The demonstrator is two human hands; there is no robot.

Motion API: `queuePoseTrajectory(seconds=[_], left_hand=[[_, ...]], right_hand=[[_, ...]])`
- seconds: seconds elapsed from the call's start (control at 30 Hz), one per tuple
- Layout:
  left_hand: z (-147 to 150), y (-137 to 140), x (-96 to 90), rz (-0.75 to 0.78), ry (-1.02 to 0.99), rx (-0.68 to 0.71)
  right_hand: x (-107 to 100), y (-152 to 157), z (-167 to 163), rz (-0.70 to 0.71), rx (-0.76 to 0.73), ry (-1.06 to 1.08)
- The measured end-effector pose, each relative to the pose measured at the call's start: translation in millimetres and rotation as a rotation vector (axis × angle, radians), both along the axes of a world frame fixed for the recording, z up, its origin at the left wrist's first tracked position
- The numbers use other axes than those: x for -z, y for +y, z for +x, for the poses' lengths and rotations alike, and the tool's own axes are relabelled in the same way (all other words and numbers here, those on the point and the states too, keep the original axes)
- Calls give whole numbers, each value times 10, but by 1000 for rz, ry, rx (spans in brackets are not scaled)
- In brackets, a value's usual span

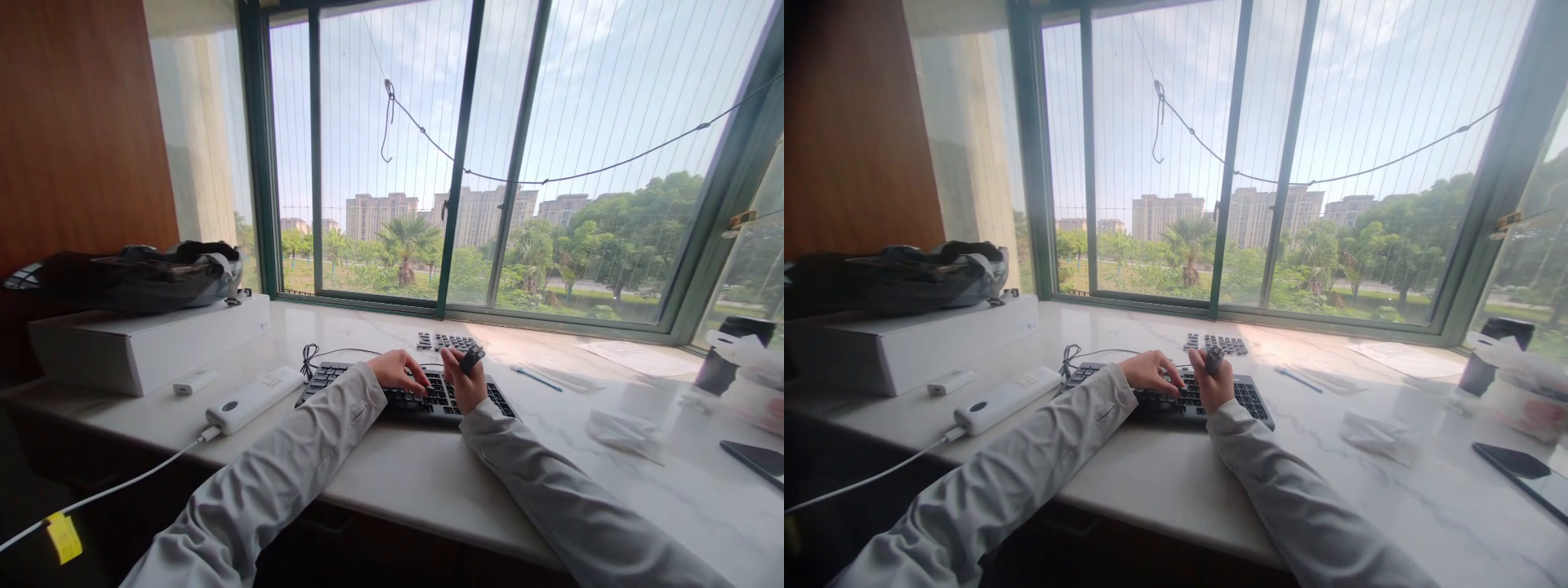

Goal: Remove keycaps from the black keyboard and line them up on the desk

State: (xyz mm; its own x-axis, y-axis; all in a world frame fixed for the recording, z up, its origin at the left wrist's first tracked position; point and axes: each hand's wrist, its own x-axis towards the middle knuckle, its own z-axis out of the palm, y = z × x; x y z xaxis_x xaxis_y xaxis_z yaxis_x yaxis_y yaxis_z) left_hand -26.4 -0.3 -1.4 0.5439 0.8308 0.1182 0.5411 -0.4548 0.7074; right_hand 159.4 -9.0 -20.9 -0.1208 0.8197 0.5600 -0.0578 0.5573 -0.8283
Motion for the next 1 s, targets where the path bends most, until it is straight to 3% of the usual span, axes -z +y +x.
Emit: queuePoseTrajectory(seconds=[0.1,0.2,0.3,0.5,0.7,0.87,1.0], left_hand=[[17,5,-7,16,-97,-74],[42,-7,-5,67,-119,-161],[69,-21,16,140,-147,-214],[104,-29,66,306,-195,-282],[107,-31,61,467,-191,-341],[117,-31,67,417,-213,-336],[130,-51,61,354,-221,-307]], right_hand=[[-86,111,162,347,268,-416],[-93,183,246,430,349,-775],[-81,215,261,449,351,-951],[-95,219,285,377,319,-985],[-66,228,292,397,252,-935],[-52,229,275,357,283,-964],[-95,196,265,245,393,-1051]])
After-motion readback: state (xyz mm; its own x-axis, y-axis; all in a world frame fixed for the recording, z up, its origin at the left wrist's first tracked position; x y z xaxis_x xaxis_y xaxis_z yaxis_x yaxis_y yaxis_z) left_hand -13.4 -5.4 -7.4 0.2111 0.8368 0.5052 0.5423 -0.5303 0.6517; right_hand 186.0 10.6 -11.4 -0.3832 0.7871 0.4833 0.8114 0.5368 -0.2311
